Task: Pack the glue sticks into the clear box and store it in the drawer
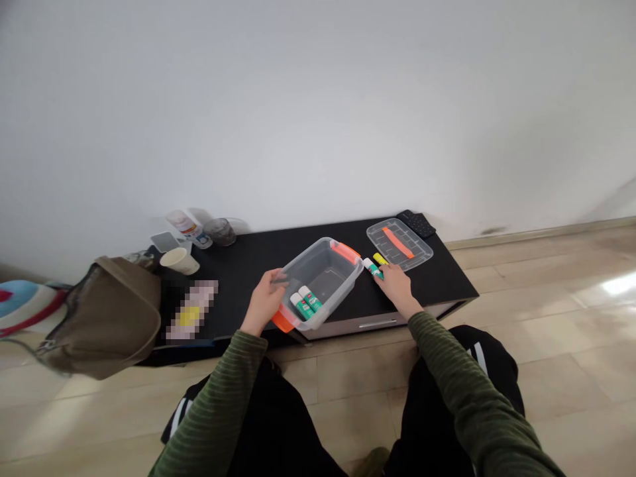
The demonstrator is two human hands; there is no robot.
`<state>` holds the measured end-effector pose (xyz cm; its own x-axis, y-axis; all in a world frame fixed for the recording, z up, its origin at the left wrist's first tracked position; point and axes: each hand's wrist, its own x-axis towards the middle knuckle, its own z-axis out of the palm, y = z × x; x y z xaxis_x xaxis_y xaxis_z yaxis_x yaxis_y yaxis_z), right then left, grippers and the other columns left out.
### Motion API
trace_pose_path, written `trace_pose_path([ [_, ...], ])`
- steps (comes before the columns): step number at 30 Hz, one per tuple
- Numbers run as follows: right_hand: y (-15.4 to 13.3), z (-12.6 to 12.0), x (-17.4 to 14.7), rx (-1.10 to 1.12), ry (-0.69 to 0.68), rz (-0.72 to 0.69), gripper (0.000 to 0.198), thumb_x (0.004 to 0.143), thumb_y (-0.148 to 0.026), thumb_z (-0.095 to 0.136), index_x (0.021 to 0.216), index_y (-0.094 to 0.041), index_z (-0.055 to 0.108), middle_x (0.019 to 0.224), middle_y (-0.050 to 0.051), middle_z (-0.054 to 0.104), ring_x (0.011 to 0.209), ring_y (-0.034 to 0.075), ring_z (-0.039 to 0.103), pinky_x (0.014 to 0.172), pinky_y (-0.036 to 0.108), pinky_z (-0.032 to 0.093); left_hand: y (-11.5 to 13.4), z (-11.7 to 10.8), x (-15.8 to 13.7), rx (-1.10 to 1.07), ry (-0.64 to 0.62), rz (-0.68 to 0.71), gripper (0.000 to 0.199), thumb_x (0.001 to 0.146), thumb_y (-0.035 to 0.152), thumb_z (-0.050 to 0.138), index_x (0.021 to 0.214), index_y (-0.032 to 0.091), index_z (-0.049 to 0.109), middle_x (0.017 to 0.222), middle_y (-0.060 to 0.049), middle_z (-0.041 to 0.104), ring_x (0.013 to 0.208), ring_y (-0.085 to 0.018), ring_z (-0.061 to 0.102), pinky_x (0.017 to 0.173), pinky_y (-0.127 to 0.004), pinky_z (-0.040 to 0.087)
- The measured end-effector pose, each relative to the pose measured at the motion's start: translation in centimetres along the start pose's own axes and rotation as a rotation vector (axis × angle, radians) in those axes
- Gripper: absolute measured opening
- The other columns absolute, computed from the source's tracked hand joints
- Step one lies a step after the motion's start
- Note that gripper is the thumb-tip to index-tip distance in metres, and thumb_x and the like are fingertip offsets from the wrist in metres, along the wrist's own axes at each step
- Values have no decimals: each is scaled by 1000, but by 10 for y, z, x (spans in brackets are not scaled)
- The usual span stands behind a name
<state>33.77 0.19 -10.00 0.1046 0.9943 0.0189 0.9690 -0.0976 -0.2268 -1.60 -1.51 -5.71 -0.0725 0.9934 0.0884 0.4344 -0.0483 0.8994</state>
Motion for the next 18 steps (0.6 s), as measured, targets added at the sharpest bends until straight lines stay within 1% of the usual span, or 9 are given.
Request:
trace_pose_path([
  [6,-10,-4,-2,-103,-43,7,32,95,-43,51,111,-21,68,113,12,66,104,23,60,74,26,42,3,0,0,3,6,7,46,75,8,53,119,19,56,119,-9,66,106,-21,67,101,-42,49],
  [11,-10,-6,-2,-88,-52,-1,33,93,-42,54,113,-21,69,114,12,67,104,24,61,73,27,43,3,0,0,16,7,9,47,74,7,53,120,19,56,119,-9,66,106,-21,67,101,-41,50],
  [13,-9,-6,-1,-21,-41,2,32,92,-42,55,112,-22,70,112,11,67,102,24,62,72,27,43,2,0,0,28,6,17,48,75,6,52,121,19,55,119,-10,66,106,-20,67,100,-41,50],
  [15,-7,-8,0,94,13,27,32,90,-42,56,110,-23,72,111,9,69,100,23,63,73,27,44,1,0,0,34,9,26,48,75,6,52,121,19,55,119,-9,66,106,-20,67,100,-40,50],
  [18,-8,-21,3,346,191,66,37,89,-44,54,110,-20,73,104,8,72,90,22,64,75,29,45,2,1,0,38,14,30,47,75,6,53,120,19,56,118,-9,66,106,-20,67,100,-39,50],
])
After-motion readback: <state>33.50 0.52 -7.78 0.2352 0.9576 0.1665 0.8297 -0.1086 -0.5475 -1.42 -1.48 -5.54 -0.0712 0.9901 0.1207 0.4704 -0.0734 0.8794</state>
